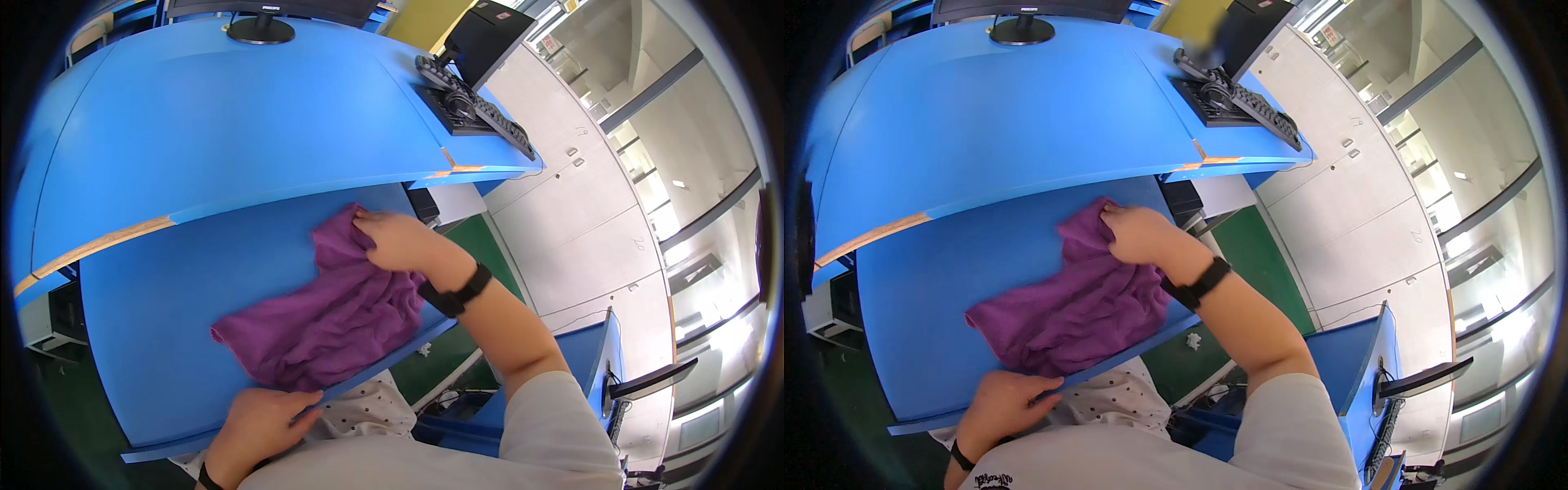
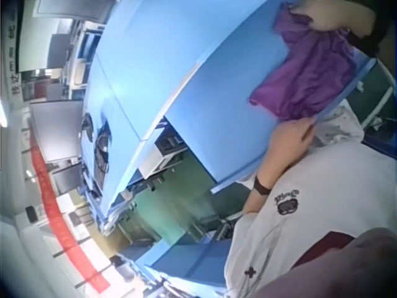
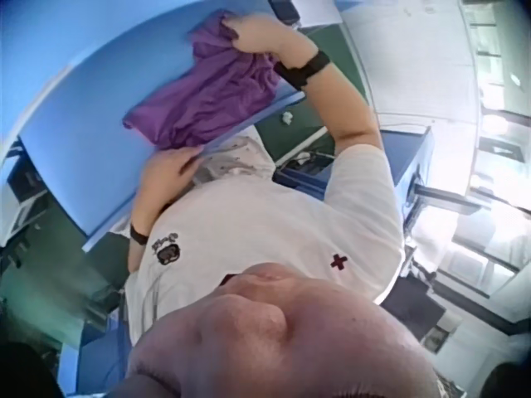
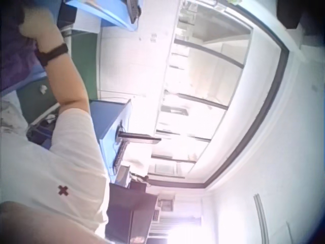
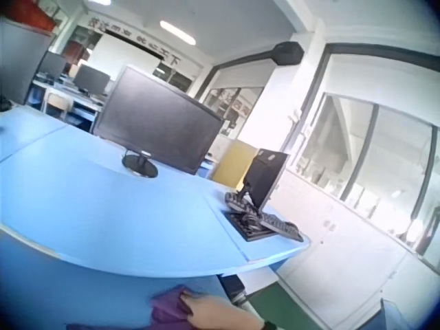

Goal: The person wipes the surface of a blue desk using a purple cloth, moving the cloth across the flat surface and cleaning inside the lower shelf area.

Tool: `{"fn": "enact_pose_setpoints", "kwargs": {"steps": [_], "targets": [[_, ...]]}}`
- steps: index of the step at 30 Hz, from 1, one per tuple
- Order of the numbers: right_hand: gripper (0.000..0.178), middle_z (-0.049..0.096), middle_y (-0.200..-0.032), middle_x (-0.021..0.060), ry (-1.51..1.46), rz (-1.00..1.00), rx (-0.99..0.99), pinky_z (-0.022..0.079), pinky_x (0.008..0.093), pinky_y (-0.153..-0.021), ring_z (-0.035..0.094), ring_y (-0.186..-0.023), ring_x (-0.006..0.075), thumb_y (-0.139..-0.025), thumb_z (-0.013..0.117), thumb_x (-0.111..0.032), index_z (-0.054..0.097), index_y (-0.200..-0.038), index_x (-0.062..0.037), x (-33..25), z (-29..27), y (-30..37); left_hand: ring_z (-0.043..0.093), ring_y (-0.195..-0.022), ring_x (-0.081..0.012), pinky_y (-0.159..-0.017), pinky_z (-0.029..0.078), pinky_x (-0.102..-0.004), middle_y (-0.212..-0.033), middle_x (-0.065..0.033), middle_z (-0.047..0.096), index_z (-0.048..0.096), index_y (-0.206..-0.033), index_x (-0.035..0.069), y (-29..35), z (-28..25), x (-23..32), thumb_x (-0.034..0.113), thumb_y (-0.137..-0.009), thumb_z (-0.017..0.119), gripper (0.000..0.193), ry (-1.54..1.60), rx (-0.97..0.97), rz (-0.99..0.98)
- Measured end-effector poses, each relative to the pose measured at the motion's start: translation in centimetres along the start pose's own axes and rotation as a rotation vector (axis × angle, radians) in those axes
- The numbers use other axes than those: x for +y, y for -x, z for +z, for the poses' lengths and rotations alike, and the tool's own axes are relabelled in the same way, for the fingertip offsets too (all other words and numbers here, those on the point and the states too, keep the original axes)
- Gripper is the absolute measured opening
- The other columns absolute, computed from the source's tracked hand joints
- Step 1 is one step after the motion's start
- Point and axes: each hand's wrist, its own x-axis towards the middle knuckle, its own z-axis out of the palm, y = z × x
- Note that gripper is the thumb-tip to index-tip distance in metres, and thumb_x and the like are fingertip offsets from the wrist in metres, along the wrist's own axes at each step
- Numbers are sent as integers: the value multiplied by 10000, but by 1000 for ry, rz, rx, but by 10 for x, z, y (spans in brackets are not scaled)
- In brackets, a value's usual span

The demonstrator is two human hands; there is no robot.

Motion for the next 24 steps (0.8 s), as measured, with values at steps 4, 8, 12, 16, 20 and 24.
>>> {"fn": "enact_pose_setpoints", "kwargs": {"steps": [4,8,12,16,20,24], "targets": [[653,438,-1451,235,24,-63,50,450,431,-1026,530,-1230,385,-725,630,-111,476,-1335,62,-44,8,45,600,-547,-273,-507,451,-374,-649,-86,644,740,-1011,127,2,-3,-4,247,-801,736,241,29,-30,-16],[672,438,-1443,238,-5,-95,-49,435,425,-1044,524,-1231,392,-736,643,-119,458,-1357,56,-50,2,59,603,-550,-271,-506,450,-372,-645,-86,641,741,-1008,125,-1,-4,0,245,-801,738,240,13,-82,-41],[685,414,-1464,239,-61,-10,-2,430,411,-1055,525,-1231,389,-744,635,-115,437,-1375,61,-28,0,31,603,-550,-269,-508,452,-374,-638,-81,639,734,-1027,122,-1,-6,1,245,-802,737,257,14,-81,-27],[688,389,-1484,238,-82,-41,45,440,412,-1050,510,-1253,390,-743,626,-115,430,-1378,64,-7,6,9,606,-556,-270,-517,456,-378,-640,-76,643,732,-1033,124,-2,-7,1,250,-800,738,265,15,-70,-24],[726,379,-1482,259,-35,50,-69,429,418,-1057,526,-1224,406,-735,601,-110,389,-1404,71,-33,-2,36,633,-596,-279,-529,477,-390,-676,-87,662,723,-1036,106,0,-9,0,280,-846,688,259,13,-89,-45],[705,393,-1466,273,-21,33,-2,470,426,-1000,579,-1135,422,-722,611,-115,422,-1373,78,-25,-1,34,633,-602,-282,-533,478,-392,-679,-90,662,723,-1037,105,-2,-8,4,279,-849,682,259,19,-139,-51]]}}
